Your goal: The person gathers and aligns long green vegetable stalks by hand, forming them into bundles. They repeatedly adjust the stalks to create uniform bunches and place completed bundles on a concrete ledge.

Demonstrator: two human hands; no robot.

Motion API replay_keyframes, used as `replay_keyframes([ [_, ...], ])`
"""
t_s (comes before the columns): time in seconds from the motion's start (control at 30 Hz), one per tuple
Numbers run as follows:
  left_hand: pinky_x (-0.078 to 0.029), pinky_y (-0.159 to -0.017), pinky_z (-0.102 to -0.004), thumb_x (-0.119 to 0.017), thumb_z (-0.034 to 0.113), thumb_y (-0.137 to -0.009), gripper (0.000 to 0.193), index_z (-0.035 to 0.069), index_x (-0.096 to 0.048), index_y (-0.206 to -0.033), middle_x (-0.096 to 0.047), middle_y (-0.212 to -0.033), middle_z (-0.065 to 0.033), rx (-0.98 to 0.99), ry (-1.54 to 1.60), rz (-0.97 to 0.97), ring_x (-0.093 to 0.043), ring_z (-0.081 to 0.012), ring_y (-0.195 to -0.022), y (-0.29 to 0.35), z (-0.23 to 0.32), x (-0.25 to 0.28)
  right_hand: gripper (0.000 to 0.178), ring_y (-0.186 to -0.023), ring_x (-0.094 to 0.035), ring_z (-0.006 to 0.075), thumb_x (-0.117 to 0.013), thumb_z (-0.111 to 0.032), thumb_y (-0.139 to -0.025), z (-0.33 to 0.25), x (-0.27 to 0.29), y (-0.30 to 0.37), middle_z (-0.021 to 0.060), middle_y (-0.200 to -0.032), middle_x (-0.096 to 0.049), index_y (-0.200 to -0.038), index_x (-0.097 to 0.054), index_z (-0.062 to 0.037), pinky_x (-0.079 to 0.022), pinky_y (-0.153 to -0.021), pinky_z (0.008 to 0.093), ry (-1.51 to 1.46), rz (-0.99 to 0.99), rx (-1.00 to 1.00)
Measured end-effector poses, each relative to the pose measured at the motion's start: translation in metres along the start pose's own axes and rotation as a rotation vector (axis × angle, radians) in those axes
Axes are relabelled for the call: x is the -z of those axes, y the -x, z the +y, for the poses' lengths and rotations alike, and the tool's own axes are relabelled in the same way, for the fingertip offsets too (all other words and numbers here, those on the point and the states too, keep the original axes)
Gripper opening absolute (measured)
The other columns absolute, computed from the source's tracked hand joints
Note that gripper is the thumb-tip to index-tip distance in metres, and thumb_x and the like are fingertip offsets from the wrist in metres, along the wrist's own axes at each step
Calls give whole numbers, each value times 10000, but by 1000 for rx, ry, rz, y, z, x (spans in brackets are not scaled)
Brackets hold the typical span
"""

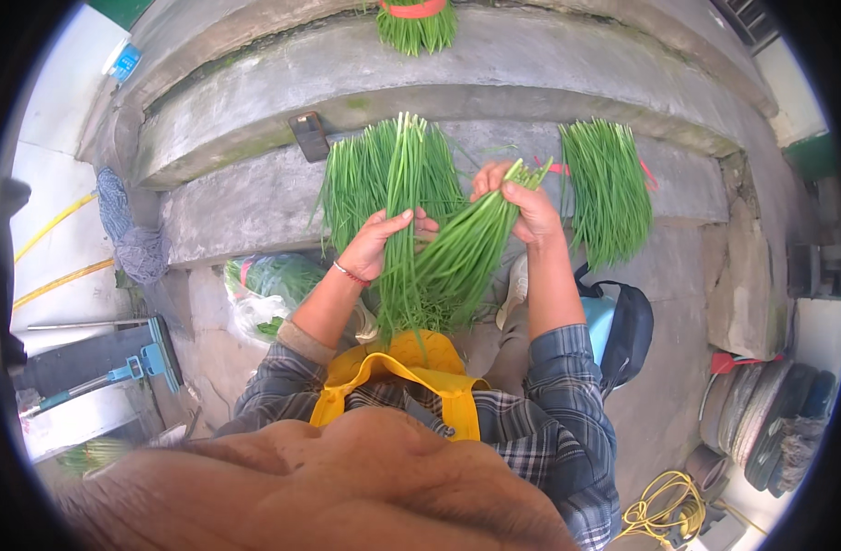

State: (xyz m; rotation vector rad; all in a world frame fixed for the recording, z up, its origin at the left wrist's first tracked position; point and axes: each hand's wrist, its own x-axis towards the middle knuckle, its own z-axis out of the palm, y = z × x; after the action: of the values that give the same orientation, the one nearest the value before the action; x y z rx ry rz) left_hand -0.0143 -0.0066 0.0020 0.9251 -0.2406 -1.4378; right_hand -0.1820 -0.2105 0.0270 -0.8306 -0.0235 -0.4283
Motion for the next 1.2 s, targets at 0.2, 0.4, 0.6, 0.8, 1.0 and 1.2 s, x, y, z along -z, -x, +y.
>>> replay_keyframes([
  [0.2, -546, -783, -336, -554, 139, -983, 201, -33, -562, -1086, -674, -897, -129, -257, -364, 50, -678, -218, -813, -9, -2, 9, 161, -760, -629, 212, -682, -121, -885, 0, -13, -15, 104, -897, -642, -1007, -626, -32, -529, -688, 329, 184, 548, 9],
  [0.4, -463, -587, -256, -528, 137, -992, 169, 6, -560, -1094, -556, -760, -14, -193, -712, -16, -520, -98, -617, -8, -10, 18, 250, -625, -566, 90, -737, -138, -862, 16, -12, -21, 8, -744, -622, -1061, -677, 1, -454, -586, 246, 687, 516, -11],
  [0.6, -483, -613, -331, -570, 130, -950, 197, 13, -554, -1108, -625, -810, -97, -190, -981, -22, -595, -199, -658, -5, 0, 23, 170, -618, -553, 81, -727, -122, -860, 10, 4, -10, -5, -693, -609, -977, -692, -4, -440, -580, 248, 729, 413, -90],
  [0.8, -475, -740, -505, -601, 22, -852, 326, -5, -492, -1158, -614, -960, -274, -544, -1639, 255, -591, -461, -911, 2, 18, 34, 168, -600, -558, 108, -723, -141, -852, -16, -3, 1, 17, -675, -599, -932, -671, -3, -453, -584, 287, 600, 331, -227],
  [1.0, -467, -585, -380, -577, 149, -948, 268, -11, -541, -1159, -639, -818, -142, -248, -1049, 187, -581, -261, -646, -2, 14, 42, 308, -594, -557, 104, -731, -135, -844, -22, -18, -2, 21, -682, -589, -1096, -659, 28, -467, -586, 271, 526, 316, -233],
  [1.2, -433, -556, -255, -481, 351, -1022, 453, -43, -567, -1228, -611, -812, -67, 23, -313, -114, -473, -101, -583, 9, 20, 6, 371, -606, -532, 82, -717, -116, -850, 17, -1, -6, -8, -677, -586, -1196, -644, -4, -443, -579, 255, 1054, 237, -508],
])
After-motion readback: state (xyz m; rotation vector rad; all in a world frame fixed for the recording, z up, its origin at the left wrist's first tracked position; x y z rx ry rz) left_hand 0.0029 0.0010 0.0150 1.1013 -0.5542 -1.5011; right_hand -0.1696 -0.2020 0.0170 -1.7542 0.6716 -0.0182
